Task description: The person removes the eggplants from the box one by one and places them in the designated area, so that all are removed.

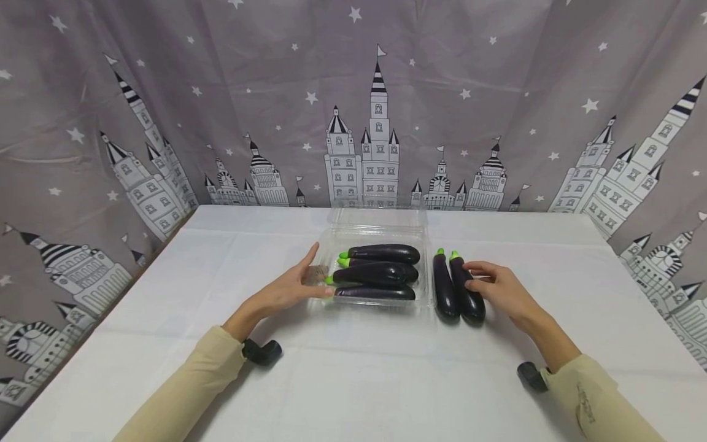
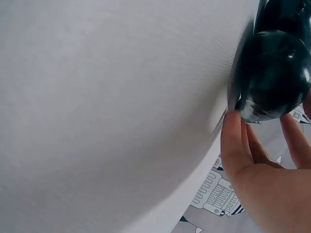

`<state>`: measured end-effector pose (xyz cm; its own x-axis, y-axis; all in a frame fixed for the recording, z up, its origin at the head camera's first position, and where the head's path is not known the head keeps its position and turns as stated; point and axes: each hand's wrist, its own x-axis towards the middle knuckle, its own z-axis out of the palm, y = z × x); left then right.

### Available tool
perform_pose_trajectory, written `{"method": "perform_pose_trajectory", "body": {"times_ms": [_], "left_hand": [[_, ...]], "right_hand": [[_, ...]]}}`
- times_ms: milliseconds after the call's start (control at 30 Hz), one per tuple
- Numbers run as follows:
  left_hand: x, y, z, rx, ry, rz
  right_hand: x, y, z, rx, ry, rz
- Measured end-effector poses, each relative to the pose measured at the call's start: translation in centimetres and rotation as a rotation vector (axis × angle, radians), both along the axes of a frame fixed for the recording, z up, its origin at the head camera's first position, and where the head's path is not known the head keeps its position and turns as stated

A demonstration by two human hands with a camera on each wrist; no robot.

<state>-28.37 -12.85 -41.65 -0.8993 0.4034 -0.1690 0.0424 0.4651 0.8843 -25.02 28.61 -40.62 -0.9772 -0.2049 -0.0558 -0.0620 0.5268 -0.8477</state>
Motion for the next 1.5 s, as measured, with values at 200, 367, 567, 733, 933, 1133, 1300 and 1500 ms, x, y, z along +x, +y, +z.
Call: {"method": "perform_pose_trajectory", "body": {"times_ms": [200,367,567,733,933,1133,1300,1500], "left_hand": [[0.0,-0.1,0.1,-0.002,0.002,-0.010],[-0.1,-0.2,0.1,0.000,0.000,-0.010],[-0.1,-0.2,0.1,0.000,0.003,-0.010],[-0.1,-0.3,0.0,-0.001,0.011,-0.013],[0.1,-0.4,0.0,-0.004,0.013,-0.019],[0.1,-0.2,0.0,0.003,-0.001,-0.015],[0.1,0.0,0.0,0.000,-0.008,-0.014],[0.0,0.0,0.0,-0.011,0.006,-0.012]], "right_hand": [[0.4,-0.1,0.6,-0.012,0.036,-0.054],[0.6,-0.3,1.3,-0.036,0.070,-0.083],[1.1,-1.0,2.5,-0.044,0.077,-0.088],[1.3,-2.1,3.4,-0.051,0.077,-0.069],[1.5,-3.3,3.9,-0.093,0.090,-0.020],[1.9,-4.1,3.9,-0.131,0.093,0.013],[2.2,-4.8,4.1,-0.153,0.086,0.041],[2.1,-5.9,4.3,-0.177,0.084,0.088]]}}
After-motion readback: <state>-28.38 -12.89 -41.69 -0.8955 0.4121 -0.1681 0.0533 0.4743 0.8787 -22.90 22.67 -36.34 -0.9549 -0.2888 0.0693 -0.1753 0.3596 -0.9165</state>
